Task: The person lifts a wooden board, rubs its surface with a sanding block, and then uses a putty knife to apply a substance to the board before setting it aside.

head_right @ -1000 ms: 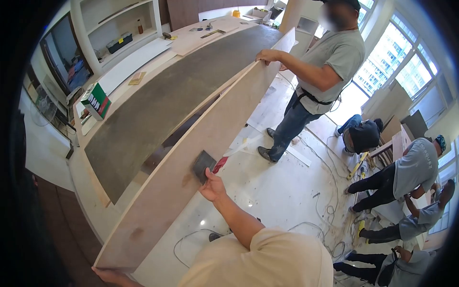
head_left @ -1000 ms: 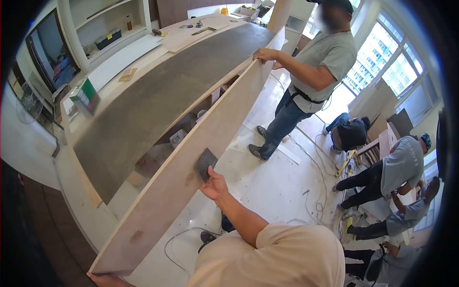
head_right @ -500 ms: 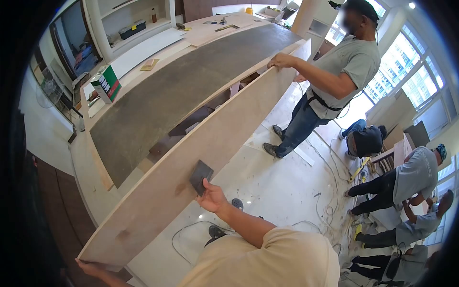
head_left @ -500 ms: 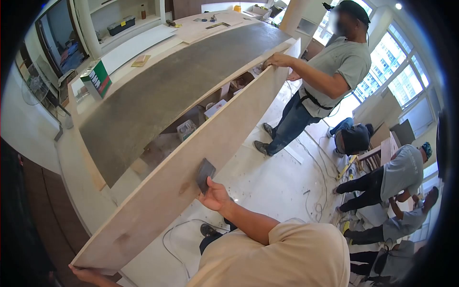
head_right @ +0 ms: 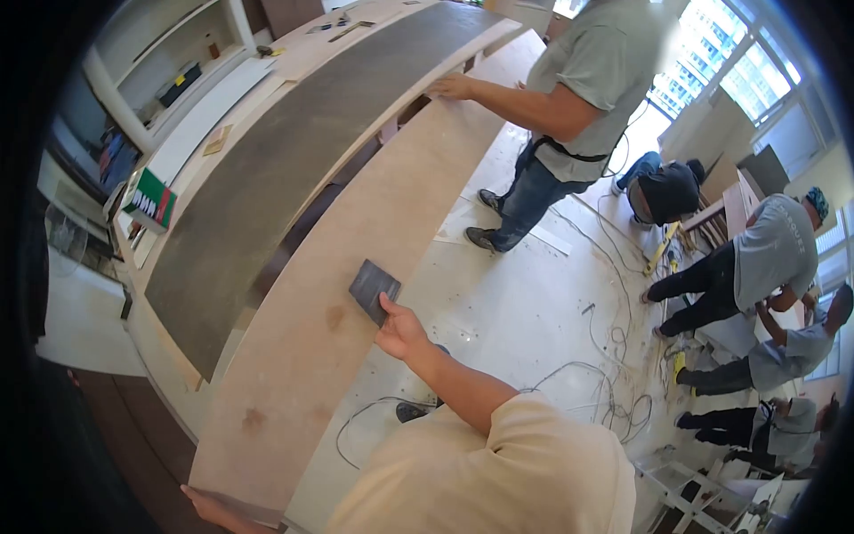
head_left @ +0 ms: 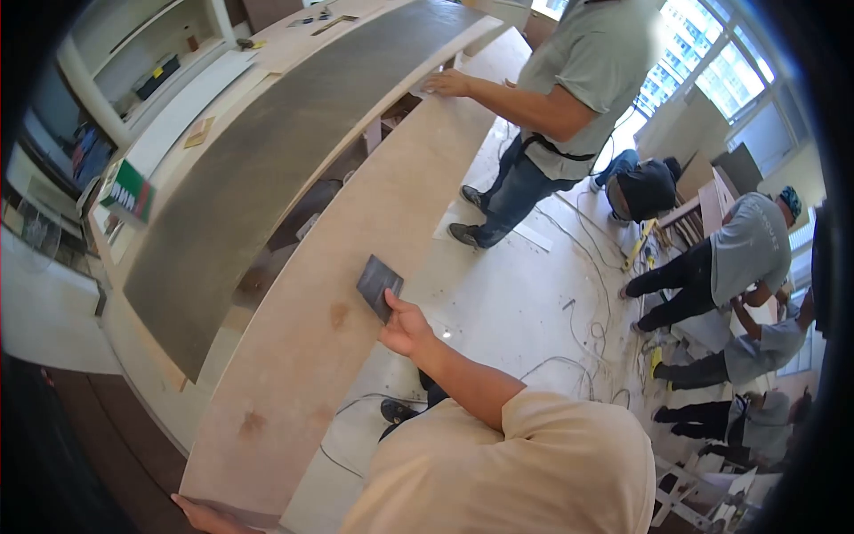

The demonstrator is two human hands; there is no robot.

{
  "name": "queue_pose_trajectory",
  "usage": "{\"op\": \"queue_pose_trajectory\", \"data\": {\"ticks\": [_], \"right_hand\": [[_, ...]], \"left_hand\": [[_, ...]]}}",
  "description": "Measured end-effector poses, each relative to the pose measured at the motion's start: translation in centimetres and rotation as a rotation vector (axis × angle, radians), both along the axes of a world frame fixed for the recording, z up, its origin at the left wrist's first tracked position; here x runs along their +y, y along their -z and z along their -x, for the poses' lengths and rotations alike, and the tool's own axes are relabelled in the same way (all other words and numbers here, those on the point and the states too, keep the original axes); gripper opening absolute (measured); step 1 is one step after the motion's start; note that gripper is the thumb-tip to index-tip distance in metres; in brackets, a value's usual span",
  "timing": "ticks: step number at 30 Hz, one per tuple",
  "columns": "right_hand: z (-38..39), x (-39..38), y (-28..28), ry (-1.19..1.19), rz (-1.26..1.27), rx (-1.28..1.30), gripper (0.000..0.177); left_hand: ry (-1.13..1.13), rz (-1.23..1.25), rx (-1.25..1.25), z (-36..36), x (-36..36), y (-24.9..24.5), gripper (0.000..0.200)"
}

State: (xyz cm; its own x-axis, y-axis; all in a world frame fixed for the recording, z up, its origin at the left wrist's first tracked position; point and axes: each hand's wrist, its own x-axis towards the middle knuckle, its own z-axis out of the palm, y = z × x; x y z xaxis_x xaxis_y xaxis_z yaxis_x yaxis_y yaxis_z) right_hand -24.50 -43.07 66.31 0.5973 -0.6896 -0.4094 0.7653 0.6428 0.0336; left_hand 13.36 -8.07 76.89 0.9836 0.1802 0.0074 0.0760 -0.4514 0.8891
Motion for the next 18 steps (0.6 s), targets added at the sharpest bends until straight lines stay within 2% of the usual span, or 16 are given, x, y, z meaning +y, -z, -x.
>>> {"op": "queue_pose_trajectory", "data": {"ticks": [1, 5, 8, 9, 12, 15, 18], "right_hand": [[0.3, -0.6, 0.0, 0.005, -0.004, 0.039, 0.038], [1.7, -1.2, -0.7, 0.024, 0.031, 0.253, 0.036], [2.5, -0.4, 0.1, -0.082, -0.011, 0.198, 0.035], [2.8, -0.4, 0.4, -0.098, -0.031, 0.200, 0.035], [3.3, -0.2, 0.1, -0.110, -0.049, 0.238, 0.034], [4.1, 0.3, 2.1, -0.061, 0.033, 0.338, 0.030], [4.8, 0.2, 4.2, -0.045, 0.099, 0.425, 0.028]], "left_hand": [[0.021, 0.045, 0.019, 1.2, -1.0, -0.2, 0.063], [-0.039, -0.242, -0.030, 7.3, -5.6, -5.4, 0.059], [0.120, -0.382, -0.195, 7.7, -5.1, -6.4, 0.058], [0.053, -0.445, -0.093, 7.9, -4.8, -7.2, 0.056], [0.041, -0.370, -0.149, 7.7, -4.6, -6.8, 0.060], [0.002, -0.404, 0.156, 7.0, -4.7, -6.2, 0.064], [0.273, -0.229, 0.289, 4.1, -0.7, 0.5, 0.061]]}}
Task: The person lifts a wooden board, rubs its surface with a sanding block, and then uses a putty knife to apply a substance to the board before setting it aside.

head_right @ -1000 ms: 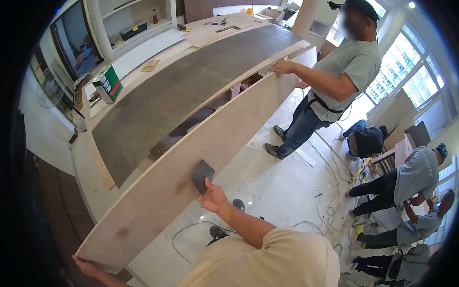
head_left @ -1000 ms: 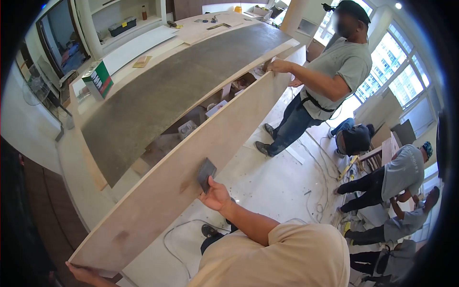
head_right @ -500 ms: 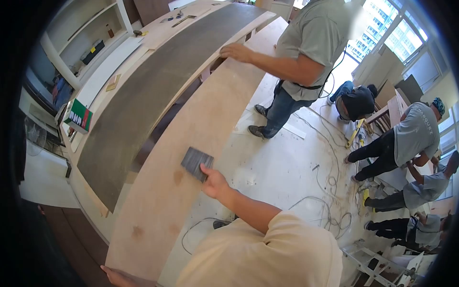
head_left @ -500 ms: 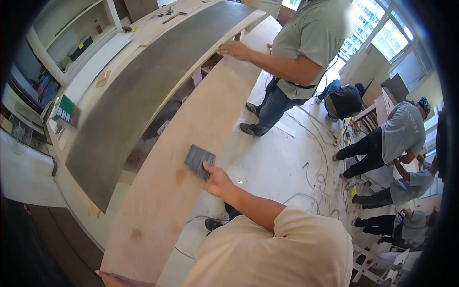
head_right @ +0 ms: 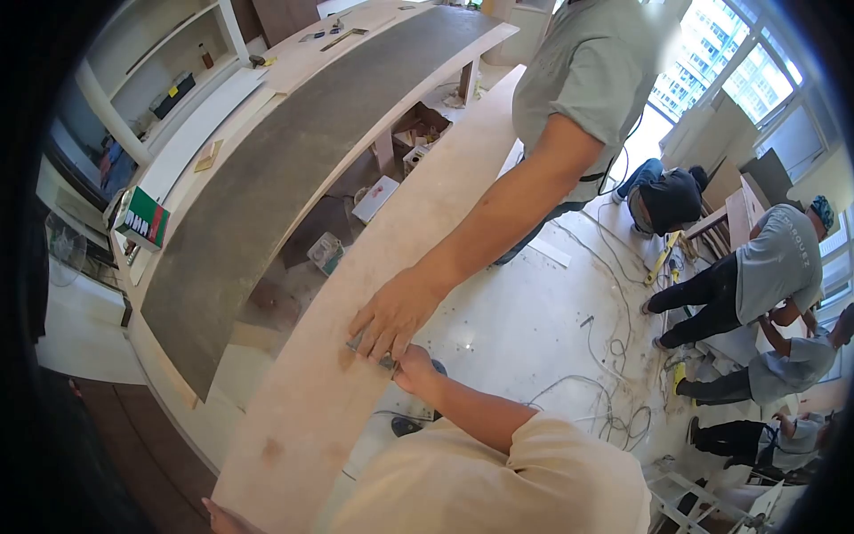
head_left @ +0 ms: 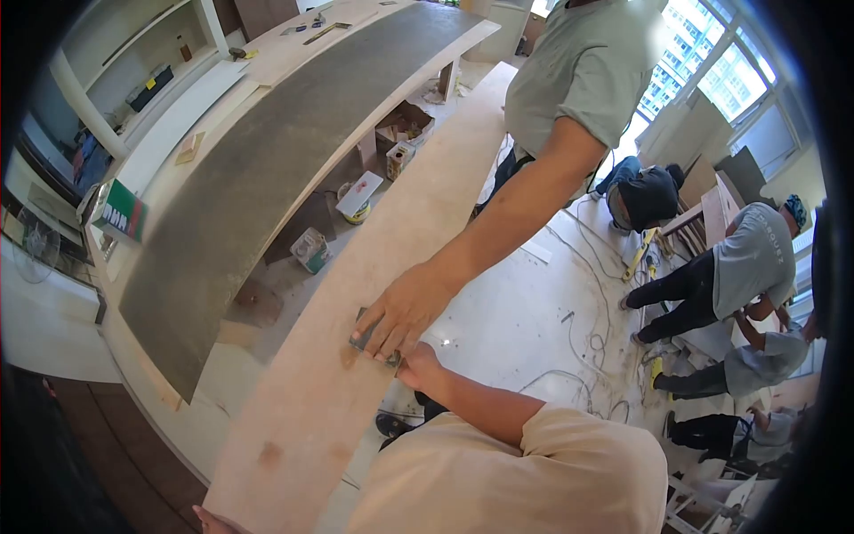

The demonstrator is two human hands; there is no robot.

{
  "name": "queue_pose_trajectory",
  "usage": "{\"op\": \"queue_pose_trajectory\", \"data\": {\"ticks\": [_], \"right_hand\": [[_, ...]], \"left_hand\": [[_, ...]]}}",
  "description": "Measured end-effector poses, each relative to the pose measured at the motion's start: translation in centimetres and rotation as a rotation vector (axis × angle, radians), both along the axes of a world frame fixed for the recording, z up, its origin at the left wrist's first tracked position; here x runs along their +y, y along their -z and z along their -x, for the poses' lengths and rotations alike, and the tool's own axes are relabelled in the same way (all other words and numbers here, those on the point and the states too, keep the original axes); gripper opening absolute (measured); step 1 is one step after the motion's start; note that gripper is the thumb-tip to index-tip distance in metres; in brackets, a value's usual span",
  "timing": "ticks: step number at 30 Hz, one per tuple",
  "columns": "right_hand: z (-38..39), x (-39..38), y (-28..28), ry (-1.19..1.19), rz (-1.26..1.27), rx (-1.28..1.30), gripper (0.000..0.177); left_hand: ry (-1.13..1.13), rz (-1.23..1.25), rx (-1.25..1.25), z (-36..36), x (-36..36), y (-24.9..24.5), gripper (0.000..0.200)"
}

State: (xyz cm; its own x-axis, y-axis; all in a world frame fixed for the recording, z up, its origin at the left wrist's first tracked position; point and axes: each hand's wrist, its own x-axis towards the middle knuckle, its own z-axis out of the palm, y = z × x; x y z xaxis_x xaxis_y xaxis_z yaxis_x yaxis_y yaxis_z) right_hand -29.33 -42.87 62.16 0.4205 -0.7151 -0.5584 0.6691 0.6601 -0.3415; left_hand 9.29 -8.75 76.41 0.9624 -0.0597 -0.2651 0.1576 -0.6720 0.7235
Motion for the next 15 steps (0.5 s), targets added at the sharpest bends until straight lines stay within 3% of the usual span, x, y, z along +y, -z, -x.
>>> {"op": "queue_pose_trajectory", "data": {"ticks": [1, 4, 7, 10, 13, 15], "right_hand": [[0.0, 0.0, -0.3, -0.005, -0.022, 0.018, 0.027], [-1.1, 0.3, 0.3, 0.018, -0.182, 0.082, 0.026], [-3.0, -0.1, 4.1, 0.055, -0.232, 0.091, 0.026], [-4.1, -0.6, 4.4, 0.068, -0.337, 0.097, 0.027], [-3.9, 2.9, 6.9, 0.046, -0.403, 0.069, 0.029], [-5.8, 1.1, 8.5, -0.015, -0.367, 0.006, 0.030]], "left_hand": [[0.058, 0.267, 0.165, 0.6, -0.5, 0.2, 0.064], [-0.219, -0.426, -0.025, 4.1, -1.1, -1.8, 0.067], [-0.291, -0.317, -0.078, 3.7, -0.2, -0.7, 0.067], [-0.082, -0.341, -0.213, 5.5, -1.8, -2.3, 0.062], [0.164, -0.812, -0.266, 4.2, -0.2, -1.9, 0.056], [-0.092, -0.661, -0.225, 4.3, 0.8, 0.0, 0.055]]}}
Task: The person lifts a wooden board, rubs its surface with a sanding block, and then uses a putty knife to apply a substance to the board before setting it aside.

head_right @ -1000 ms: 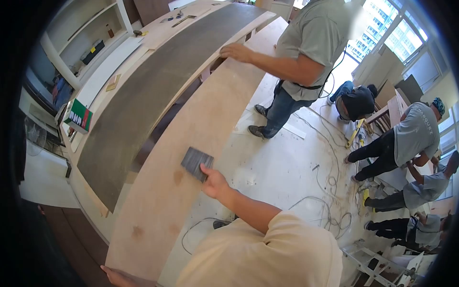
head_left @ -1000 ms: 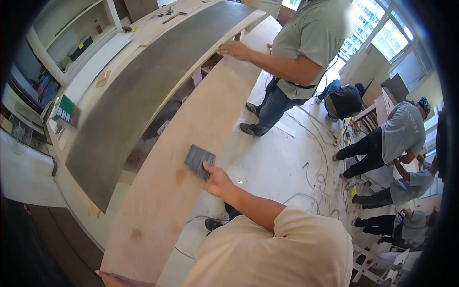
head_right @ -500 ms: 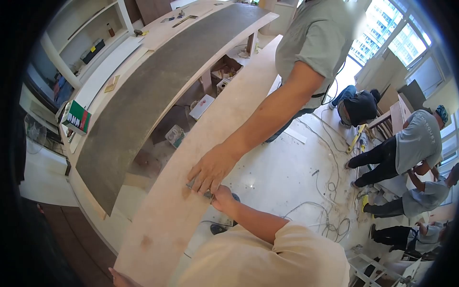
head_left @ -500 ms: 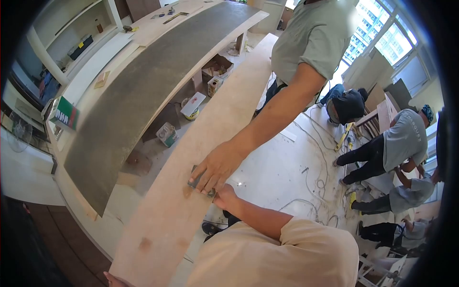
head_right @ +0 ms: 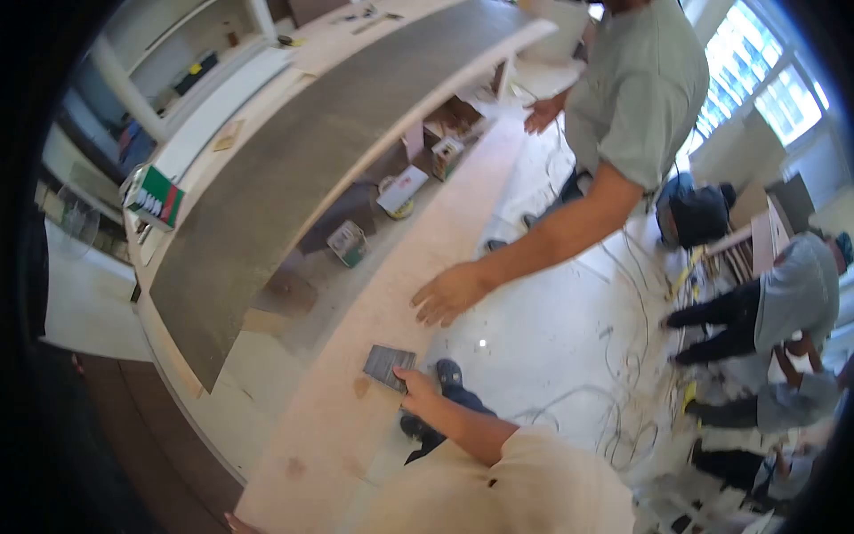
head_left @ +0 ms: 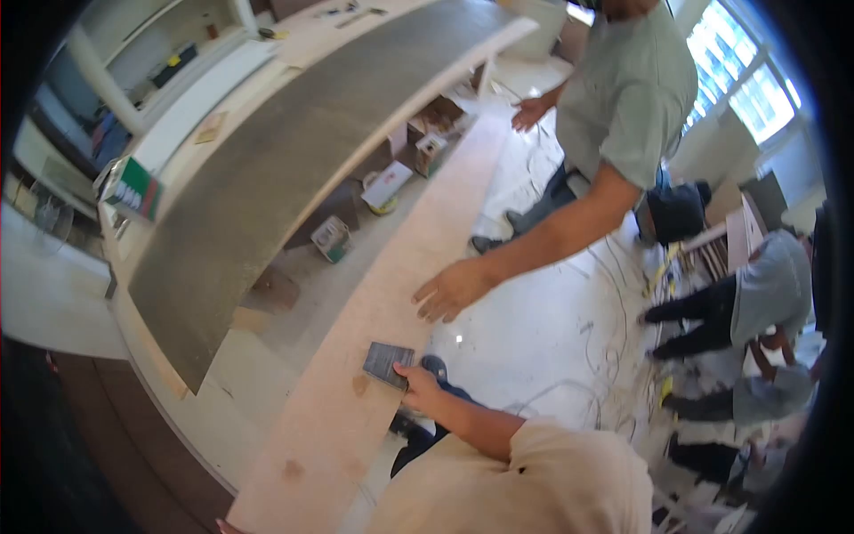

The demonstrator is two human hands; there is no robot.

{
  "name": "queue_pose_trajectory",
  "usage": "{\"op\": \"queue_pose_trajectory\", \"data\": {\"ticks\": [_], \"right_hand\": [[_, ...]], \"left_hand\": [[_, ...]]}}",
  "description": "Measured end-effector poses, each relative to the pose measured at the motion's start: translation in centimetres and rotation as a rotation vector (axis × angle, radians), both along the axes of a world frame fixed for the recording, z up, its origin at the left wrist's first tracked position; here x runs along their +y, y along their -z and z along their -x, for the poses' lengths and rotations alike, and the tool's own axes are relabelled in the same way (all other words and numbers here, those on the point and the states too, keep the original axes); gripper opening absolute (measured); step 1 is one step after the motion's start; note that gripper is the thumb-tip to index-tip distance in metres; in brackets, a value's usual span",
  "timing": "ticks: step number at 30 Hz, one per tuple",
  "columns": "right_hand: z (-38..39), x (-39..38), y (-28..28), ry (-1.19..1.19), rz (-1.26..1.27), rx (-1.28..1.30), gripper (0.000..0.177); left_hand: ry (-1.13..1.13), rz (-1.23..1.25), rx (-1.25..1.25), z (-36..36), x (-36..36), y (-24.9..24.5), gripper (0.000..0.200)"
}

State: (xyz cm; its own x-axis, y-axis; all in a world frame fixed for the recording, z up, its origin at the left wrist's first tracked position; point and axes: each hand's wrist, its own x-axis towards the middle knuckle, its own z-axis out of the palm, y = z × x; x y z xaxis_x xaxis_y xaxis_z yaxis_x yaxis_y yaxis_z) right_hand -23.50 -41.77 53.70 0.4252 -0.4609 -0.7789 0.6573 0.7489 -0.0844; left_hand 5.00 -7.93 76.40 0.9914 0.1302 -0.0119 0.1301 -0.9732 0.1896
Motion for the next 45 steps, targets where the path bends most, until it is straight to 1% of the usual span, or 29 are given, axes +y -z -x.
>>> {"op": "queue_pose_trajectory", "data": {"ticks": [1, 2, 4, 5, 7, 10, 12, 15, 16, 19, 20, 22, 25, 26, 27, 28, 30, 31, 32, 33, 35, 37, 38, 39, 40, 41, 42, 43, 45], "right_hand": [[1.0, 1.3, -0.1, -0.011, -0.032, 0.001, 0.030], [2.3, 2.0, -0.8, -0.032, -0.048, 0.009, 0.030], [2.4, 0.3, -3.5, 0.004, -0.018, -0.001, 0.029], [2.2, 0.0, -4.5, 0.018, -0.005, -0.017, 0.028], [1.8, -0.7, -4.1, 0.024, -0.011, 0.020, 0.028], [1.6, -1.5, -2.7, 0.017, -0.036, 0.022, 0.028], [1.8, -1.0, -1.4, 0.025, -0.053, -0.007, 0.029], [2.0, 0.0, -0.2, 0.040, -0.050, -0.080, 0.030], [2.1, 0.2, -0.7, 0.037, -0.052, -0.100, 0.030], [2.6, -1.3, -3.7, 0.022, -0.002, -0.084, 0.031], [2.5, -1.7, -4.3, 0.013, 0.015, -0.070, 0.031], [2.0, -2.3, -3.8, 0.021, 0.018, -0.054, 0.033], [1.5, -3.3, -4.4, 0.022, -0.001, -0.068, 0.033], [1.5, -3.6, -5.0, 0.018, -0.010, -0.082, 0.032], [1.6, -3.8, -5.6, -0.001, -0.042, -0.093, 0.031], [1.7, -4.1, -6.1, -0.022, -0.073, -0.107, 0.030], [1.5, -6.0, -7.2, -0.060, -0.100, -0.150, 0.029], [1.5, -6.6, -7.6, -0.073, -0.113, -0.170, 0.029], [1.7, -6.9, -8.0, -0.088, -0.134, -0.183, 0.029], [1.8, -7.6, -8.5, -0.108, -0.139, -0.200, 0.027], [1.8, -8.3, -9.6, -0.151, -0.158, -0.230, 0.024], [1.4, -7.7, -10.2, -0.169, -0.161, -0.222, 0.024], [1.6, -9.1, -10.6, -0.166, -0.148, -0.217, 0.024], [1.8, -9.8, -11.2, -0.192, -0.159, -0.223, 0.024], [2.0, -10.1, -11.9, -0.216, -0.179, -0.230, 0.025], [2.3, -10.4, -12.1, -0.242, -0.203, -0.237, 0.025], [2.6, -10.8, -11.6, -0.293, -0.163, -0.271, 0.024], [3.5, -11.3, -11.6, -0.446, -0.132, -0.164, 0.024], [7.1, -13.9, -12.0, -0.756, -0.050, 0.063, 0.023]], "left_hand": [[-0.080, 0.040, 0.016, 0.0, 1.0, 0.0, 0.055], [-0.023, -0.004, 0.018, -0.1, 1.0, -0.3, 0.058], [0.039, -0.017, -0.017, -0.6, 0.2, -0.8, 0.064], [-0.005, 0.065, -0.007, -0.9, -0.4, -1.3, 0.066], [-0.093, 0.232, 0.013, -1.3, -2.6, -2.4, 0.070], [0.007, 0.153, 0.001, -0.1, -6.1, -4.6, 0.069], [0.059, 0.106, -0.017, 1.3, -8.2, -7.0, 0.067], [0.095, 0.092, 0.002, 1.4, -7.8, -7.4, 0.065], [0.103, 0.095, 0.016, 0.9, -7.3, -7.4, 0.065], [0.189, -0.109, 0.114, 0.4, -7.1, -8.2, 0.064], [0.149, 0.049, 0.215, -0.1, -6.5, -8.6, 0.064], [0.058, 0.362, 0.405, -1.7, -4.8, -9.6, 0.065], [0.172, 1.104, 0.664, -2.4, -1.4, -10.3, 0.066], [0.200, 1.397, 0.506, 0.2, -0.8, -10.4, 0.067], [0.333, 1.703, 0.656, 2.3, 1.0, -8.9, 0.064], [0.480, 2.004, 0.803, 4.5, 3.4, -5.8, 0.061], [0.602, 1.997, 0.623, 8.5, 7.4, 5.9, 0.076], [-0.099, 2.294, 0.331, 14.4, 3.7, 9.1, 0.086], [-0.283, 2.281, 0.463, 18.8, -0.2, 12.2, 0.082], [0.180, 2.041, 1.069, 20.7, -1.7, 15.7, 0.080], [0.270, 1.617, 0.893, 24.9, -12.2, 15.4, 0.076], [0.655, 1.728, 0.652, 24.5, -20.0, 13.3, 0.073], [0.503, 1.792, 0.575, 24.2, -24.4, 12.0, 0.069], [0.352, 1.837, 0.503, 23.7, -27.2, 10.5, 0.064], [0.198, 1.865, 0.433, 23.4, -28.6, 9.8, 0.060], [0.167, 1.867, 0.459, 22.8, -28.7, 10.2, 0.057], [0.138, 1.867, 0.487, 21.6, -28.4, 10.7, 0.054], [0.112, 1.862, 0.517, 20.7, -27.9, 10.9, 0.052], [0.019, 1.838, 0.485, 20.0, -28.0, 11.2, 0.048]]}}
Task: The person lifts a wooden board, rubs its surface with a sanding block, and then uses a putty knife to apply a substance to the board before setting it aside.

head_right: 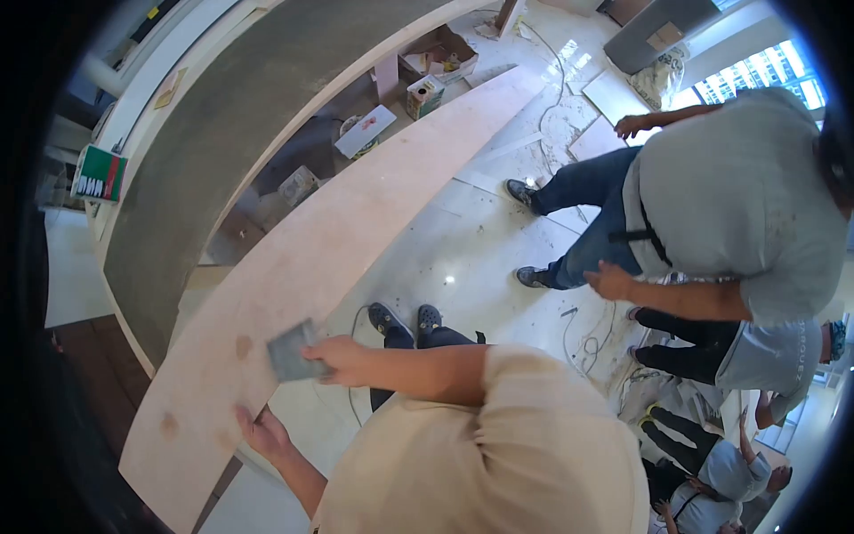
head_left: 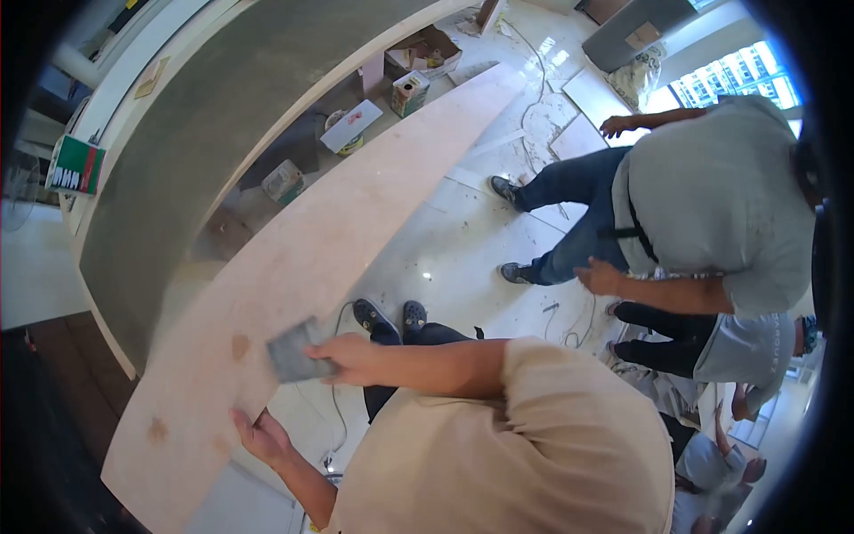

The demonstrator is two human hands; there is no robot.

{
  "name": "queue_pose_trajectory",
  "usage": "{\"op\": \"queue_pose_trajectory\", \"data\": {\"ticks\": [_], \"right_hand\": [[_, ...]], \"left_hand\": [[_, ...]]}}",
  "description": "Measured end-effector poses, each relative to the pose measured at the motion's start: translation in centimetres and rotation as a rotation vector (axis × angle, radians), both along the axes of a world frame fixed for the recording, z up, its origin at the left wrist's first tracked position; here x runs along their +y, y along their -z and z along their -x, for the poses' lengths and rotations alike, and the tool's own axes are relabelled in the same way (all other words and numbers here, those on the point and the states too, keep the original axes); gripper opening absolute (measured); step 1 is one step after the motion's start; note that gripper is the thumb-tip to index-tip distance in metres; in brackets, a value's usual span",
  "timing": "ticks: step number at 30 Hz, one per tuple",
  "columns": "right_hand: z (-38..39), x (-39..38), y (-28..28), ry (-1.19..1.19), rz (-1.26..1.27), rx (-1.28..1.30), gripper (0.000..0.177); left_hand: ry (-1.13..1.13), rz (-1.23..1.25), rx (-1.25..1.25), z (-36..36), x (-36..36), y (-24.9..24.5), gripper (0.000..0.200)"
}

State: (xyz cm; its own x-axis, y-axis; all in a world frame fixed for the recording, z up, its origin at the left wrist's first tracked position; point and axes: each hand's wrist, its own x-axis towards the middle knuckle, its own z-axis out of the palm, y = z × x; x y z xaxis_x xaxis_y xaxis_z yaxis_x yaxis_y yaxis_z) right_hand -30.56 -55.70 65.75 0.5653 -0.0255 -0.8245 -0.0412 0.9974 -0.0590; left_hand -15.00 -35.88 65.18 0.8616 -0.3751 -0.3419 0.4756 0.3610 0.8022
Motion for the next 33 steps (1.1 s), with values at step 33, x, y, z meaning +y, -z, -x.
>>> {"op": "queue_pose_trajectory", "data": {"ticks": [33], "right_hand": [[20.8, -59.5, 33.3, -0.807, 1.392, 0.965, 0.040]], "left_hand": [[-0.449, -1.202, -0.435, 12.3, -11.6, -8.1, 0.077]]}}
